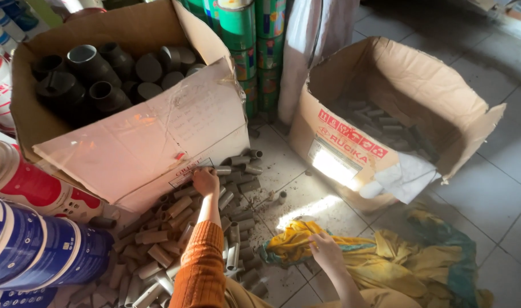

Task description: The person sits on the floor and wipes small cylindrical metal parts with a cloth. They pick up each part from a pile, wipe it, and place it into a cardboard box. The person repeats this process for multiple parts throughout the clip.

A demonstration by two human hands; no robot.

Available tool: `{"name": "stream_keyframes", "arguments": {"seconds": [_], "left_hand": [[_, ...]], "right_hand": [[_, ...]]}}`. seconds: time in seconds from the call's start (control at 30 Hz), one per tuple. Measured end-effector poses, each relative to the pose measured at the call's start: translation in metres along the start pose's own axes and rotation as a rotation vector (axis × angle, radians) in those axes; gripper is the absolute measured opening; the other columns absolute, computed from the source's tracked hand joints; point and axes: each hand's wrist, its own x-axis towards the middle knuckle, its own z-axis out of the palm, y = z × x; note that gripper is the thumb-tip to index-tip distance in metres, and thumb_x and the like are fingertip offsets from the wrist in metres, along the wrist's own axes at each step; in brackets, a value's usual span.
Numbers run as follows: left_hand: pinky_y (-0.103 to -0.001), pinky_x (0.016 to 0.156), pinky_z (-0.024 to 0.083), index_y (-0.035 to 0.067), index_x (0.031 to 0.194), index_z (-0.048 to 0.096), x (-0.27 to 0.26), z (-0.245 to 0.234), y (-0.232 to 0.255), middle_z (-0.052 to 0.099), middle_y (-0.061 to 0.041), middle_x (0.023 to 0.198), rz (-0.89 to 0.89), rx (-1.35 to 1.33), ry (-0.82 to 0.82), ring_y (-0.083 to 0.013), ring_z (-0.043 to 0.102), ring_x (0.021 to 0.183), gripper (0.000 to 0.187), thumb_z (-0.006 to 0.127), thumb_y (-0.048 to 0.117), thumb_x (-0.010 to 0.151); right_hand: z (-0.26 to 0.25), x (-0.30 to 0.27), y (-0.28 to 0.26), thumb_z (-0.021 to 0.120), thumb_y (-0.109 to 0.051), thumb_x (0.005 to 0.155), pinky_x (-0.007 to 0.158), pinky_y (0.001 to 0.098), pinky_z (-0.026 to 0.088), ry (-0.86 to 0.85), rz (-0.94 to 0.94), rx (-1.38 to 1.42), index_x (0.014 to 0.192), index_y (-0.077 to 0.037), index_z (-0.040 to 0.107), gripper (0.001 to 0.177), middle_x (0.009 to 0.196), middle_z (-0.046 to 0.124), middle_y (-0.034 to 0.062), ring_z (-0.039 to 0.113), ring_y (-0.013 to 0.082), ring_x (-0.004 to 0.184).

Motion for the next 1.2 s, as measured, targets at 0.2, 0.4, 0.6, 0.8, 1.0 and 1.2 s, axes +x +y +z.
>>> {"name": "stream_keyframes", "arguments": {"seconds": [0.2, 0.4, 0.6, 0.8, 1.0, 1.2], "left_hand": [[-0.033, 0.084, 0.050, 0.015, 0.107, 0.066, -0.056, -0.085, 0.073, 0.068, -0.009, 0.096, 0.079, 0.174, -0.350, -0.0211, 0.061, 0.096, 0.030, 0.054, 0.039, 0.092], [-0.044, 0.078, 0.050, 0.004, 0.093, 0.067, -0.160, -0.069, 0.080, 0.054, -0.013, 0.106, 0.300, 0.056, -0.486, -0.0287, 0.052, 0.098, 0.032, 0.053, 0.030, 0.080], [-0.041, 0.072, 0.056, 0.008, 0.073, 0.068, -0.210, 0.035, 0.030, 0.059, -0.013, 0.082, 0.549, -0.022, -0.467, -0.0325, 0.065, 0.081, 0.018, 0.066, 0.025, 0.071], [-0.038, 0.066, 0.054, 0.004, 0.065, 0.066, -0.261, 0.054, 0.023, 0.058, -0.015, 0.067, 0.487, -0.229, -0.339, -0.0341, 0.064, 0.067, 0.016, 0.064, 0.019, 0.061], [-0.036, 0.064, 0.054, 0.022, 0.061, 0.072, -0.276, 0.105, -0.005, 0.068, -0.005, 0.064, 0.363, -0.111, -0.567, -0.0288, 0.068, 0.070, 0.011, 0.068, 0.031, 0.056], [-0.031, 0.067, 0.053, 0.021, 0.066, 0.073, -0.269, 0.108, -0.003, 0.070, -0.002, 0.068, 0.274, -0.136, -0.623, -0.0248, 0.069, 0.074, 0.021, 0.076, 0.038, 0.055]], "right_hand": [[0.031, -0.005, -0.063, 0.051, -0.026, 0.092, 0.087, 0.0288, 0.049, -0.185, -0.320, -0.050, 0.107, -0.016, 0.061, 0.021, 0.102, 0.064, -0.0006, 0.060, 0.0139, 0.097], [0.049, -0.013, -0.065, 0.051, -0.017, 0.080, 0.078, 0.0387, 0.048, -0.125, -0.271, 0.082, 0.110, -0.022, 0.065, 0.033, 0.105, 0.064, 0.0067, 0.058, 0.0243, 0.096], [0.056, 0.012, 0.029, 0.073, -0.033, 0.074, 0.077, 0.0302, 0.048, 0.272, 0.171, 0.754, 0.084, -0.019, 0.070, 0.017, 0.076, 0.068, 0.0011, 0.064, 0.0148, 0.081], [0.042, 0.005, 0.028, 0.069, -0.047, 0.077, 0.088, 0.0348, 0.046, 0.391, 0.459, 0.805, 0.103, -0.020, 0.065, 0.037, 0.098, 0.067, 0.0070, 0.062, 0.0253, 0.101], [0.057, -0.007, -0.010, 0.056, -0.018, 0.084, 0.083, 0.0379, 0.048, 0.306, 0.104, 0.669, 0.092, -0.022, 0.067, 0.014, 0.087, 0.065, 0.0090, 0.063, 0.0280, 0.091], [0.079, 0.022, 0.023, 0.056, -0.019, 0.082, 0.081, 0.0380, 0.048, 0.345, 0.124, 0.563, 0.082, -0.017, 0.067, 0.011, 0.080, 0.065, 0.0089, 0.063, 0.0290, 0.086]]}}
